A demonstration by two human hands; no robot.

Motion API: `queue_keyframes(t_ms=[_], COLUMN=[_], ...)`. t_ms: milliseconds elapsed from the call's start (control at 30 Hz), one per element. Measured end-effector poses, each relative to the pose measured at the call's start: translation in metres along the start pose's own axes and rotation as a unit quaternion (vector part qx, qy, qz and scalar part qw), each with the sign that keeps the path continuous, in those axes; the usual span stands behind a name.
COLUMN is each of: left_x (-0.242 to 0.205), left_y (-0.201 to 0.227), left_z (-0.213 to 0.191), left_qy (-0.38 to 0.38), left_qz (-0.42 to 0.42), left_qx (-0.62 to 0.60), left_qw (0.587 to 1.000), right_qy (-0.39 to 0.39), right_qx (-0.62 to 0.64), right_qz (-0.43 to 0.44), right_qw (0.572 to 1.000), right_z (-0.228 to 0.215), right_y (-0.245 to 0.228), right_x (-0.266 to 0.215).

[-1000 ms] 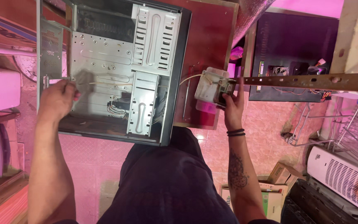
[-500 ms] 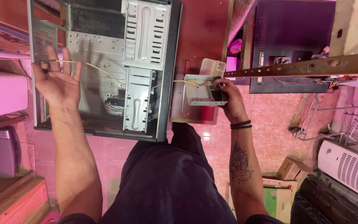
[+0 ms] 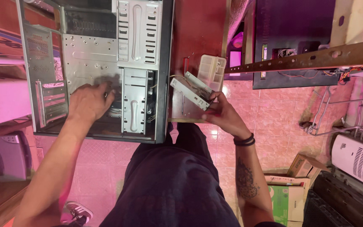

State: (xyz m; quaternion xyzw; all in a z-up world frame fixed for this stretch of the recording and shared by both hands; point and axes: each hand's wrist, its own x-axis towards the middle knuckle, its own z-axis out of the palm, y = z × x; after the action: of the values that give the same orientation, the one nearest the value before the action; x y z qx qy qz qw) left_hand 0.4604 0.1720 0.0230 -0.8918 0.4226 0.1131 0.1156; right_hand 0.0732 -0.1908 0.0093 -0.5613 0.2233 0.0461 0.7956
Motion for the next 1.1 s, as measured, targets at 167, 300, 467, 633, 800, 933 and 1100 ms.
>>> queue_keyframes(t_ms=[167,300,467,633,800,933,1100], left_x=[-0.004,-0.012,-0.022,-0.018,-0.02,-0.031,-0.021], left_y=[0.019,0.056,0.077,0.069,0.065,0.122,0.165], left_z=[-0.039,-0.082,-0.077,-0.061,-0.074,-0.088,-0.042], left_qy=[0.005,0.052,0.135,0.145,0.14,0.18,0.265], left_qz=[-0.064,-0.094,-0.167,-0.269,-0.327,-0.175,-0.015], left_qx=[-0.001,-0.13,-0.373,-0.611,-0.855,-0.666,-0.331], left_qw=[0.998,0.986,0.903,0.73,0.377,0.702,0.905], right_qy=[0.3,0.323,0.233,0.159,0.125,0.105,0.111], right_qx=[-0.31,-0.413,-0.406,-0.433,-0.447,-0.434,-0.457], right_qz=[-0.048,-0.073,0.001,0.035,0.017,0.007,0.008], right_qw=[0.901,0.849,0.884,0.887,0.886,0.895,0.883], right_z=[0.019,0.011,0.006,0.005,-0.006,-0.019,-0.021], right_y=[0.007,0.011,-0.001,-0.012,-0.015,-0.002,0.002], right_x=[0.022,0.029,0.032,0.045,0.061,0.068,0.071])
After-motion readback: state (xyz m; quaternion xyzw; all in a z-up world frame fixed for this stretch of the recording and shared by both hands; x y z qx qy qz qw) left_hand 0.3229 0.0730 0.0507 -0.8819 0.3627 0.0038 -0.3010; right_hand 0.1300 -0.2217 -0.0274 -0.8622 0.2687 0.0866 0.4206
